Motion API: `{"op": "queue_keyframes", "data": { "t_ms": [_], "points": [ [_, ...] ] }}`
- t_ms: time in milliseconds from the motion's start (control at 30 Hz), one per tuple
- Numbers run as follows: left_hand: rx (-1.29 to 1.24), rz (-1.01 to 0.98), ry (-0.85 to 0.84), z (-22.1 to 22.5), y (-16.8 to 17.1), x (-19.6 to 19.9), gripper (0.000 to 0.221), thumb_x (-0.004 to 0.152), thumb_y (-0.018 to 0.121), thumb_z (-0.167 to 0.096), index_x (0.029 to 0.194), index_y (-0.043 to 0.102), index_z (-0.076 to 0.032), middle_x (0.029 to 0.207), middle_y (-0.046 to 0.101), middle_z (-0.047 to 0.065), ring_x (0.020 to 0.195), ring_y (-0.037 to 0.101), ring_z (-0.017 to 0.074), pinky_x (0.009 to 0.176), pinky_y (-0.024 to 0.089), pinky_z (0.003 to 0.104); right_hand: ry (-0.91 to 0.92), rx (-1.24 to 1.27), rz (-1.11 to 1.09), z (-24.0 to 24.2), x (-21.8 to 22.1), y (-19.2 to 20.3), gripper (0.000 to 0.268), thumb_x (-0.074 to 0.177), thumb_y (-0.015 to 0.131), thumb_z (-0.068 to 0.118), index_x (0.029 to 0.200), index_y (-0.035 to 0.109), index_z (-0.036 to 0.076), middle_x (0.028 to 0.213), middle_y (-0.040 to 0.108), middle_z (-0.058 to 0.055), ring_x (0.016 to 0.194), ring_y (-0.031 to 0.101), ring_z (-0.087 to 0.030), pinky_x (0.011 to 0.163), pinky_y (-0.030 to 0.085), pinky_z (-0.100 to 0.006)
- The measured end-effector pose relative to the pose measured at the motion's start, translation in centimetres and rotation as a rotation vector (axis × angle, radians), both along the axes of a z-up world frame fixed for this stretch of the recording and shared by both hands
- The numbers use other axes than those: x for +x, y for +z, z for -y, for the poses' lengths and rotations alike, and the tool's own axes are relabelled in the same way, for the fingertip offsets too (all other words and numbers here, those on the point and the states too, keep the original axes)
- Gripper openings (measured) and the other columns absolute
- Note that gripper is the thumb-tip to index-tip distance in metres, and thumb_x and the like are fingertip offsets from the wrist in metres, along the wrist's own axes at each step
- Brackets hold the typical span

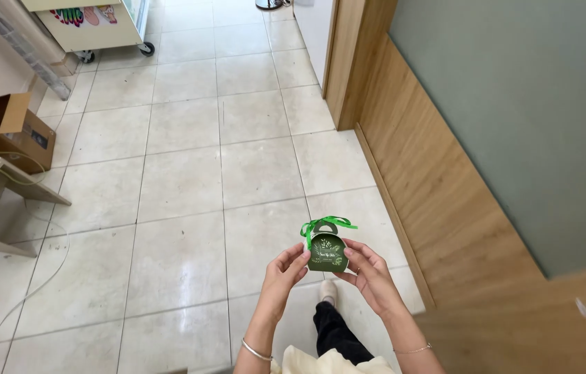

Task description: Organizing and shelving small decorative boxes.

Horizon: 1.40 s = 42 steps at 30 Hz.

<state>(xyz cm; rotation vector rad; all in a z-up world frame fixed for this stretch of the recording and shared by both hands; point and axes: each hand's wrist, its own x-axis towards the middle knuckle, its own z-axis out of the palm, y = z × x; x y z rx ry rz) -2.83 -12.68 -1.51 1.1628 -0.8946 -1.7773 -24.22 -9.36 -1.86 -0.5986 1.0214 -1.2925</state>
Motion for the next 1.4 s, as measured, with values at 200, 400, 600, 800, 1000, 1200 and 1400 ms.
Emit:
{"op": "queue_keyframes", "data": {
  "t_ms": [200,400,600,800,1000,1200,1400],
  "points": [
    [-0.005,0.047,0.028,18.3,-0.3,-5.4,0.064,0.084,0.078,-0.036,0.135,0.064,0.001,0.117,0.074,0.009,0.11,0.069,0.0135,0.096,0.055,0.03,0.006,0.04,0.002,18.7,-5.7,-0.1,0.046,0.093,0.066,0.022,0.132,0.06,-0.001,0.115,0.07,-0.011,0.102,0.07,-0.02,0.088,0.062,-0.044],
    [0.022,0.05,0.09,35.1,0.5,-10.0,0.061,0.082,0.078,-0.034,0.132,0.065,-0.001,0.12,0.075,0.007,0.11,0.07,0.0132,0.095,0.055,0.029,0.067,0.03,-0.05,36.8,-10.5,1.8,0.046,0.092,0.067,0.024,0.131,0.06,0.001,0.117,0.07,-0.009,0.103,0.07,-0.019,0.089,0.061,-0.042],
    [0.031,-0.02,0.221,49.7,-0.6,-11.5,0.062,0.083,0.077,-0.031,0.135,0.059,-0.002,0.125,0.073,0.013,0.11,0.07,0.0145,0.095,0.056,0.031,0.111,0.048,-0.075,52.0,-11.2,0.9,0.047,0.092,0.068,0.026,0.131,0.059,0.001,0.114,0.069,-0.009,0.101,0.07,-0.019,0.089,0.061,-0.042],
    [0.033,-0.017,0.176,67.4,-2.4,-10.4,0.056,0.086,0.075,-0.031,0.132,0.062,-0.002,0.124,0.073,0.011,0.109,0.069,0.0134,0.095,0.055,0.029,0.085,0.052,-0.1,68.8,-10.2,-0.9,0.049,0.091,0.07,0.025,0.131,0.058,0.001,0.113,0.069,-0.009,0.102,0.07,-0.019,0.09,0.061,-0.042],
    [-0.078,-0.001,0.064,89.0,-0.6,-7.7,0.046,0.088,0.076,-0.031,0.124,0.07,-0.003,0.114,0.075,0.005,0.102,0.068,0.0109,0.09,0.055,0.028,0.056,0.016,-0.11,89.2,-8.1,1.5,0.049,0.09,0.07,0.026,0.131,0.057,0.002,0.113,0.069,-0.01,0.104,0.07,-0.019,0.09,0.061,-0.041],
    [-0.083,0.032,0.065,106.5,2.4,-5.6,0.044,0.087,0.075,-0.032,0.122,0.069,-0.005,0.112,0.077,0.003,0.101,0.068,0.0091,0.09,0.054,0.027,0.098,-0.024,-0.158,106.6,-6.6,3.2,0.05,0.092,0.069,0.028,0.133,0.057,0.002,0.118,0.068,-0.01,0.108,0.067,-0.019,0.09,0.059,-0.04],
    [-0.015,0.017,0.088,121.5,0.5,-6.1,0.042,0.087,0.076,-0.031,0.118,0.068,-0.004,0.11,0.076,0.005,0.101,0.069,0.0112,0.09,0.057,0.029,0.115,0.03,-0.174,122.0,-7.0,2.9,0.05,0.091,0.068,0.029,0.133,0.057,0.003,0.119,0.069,-0.012,0.109,0.068,-0.018,0.09,0.06,-0.04]
  ]
}}
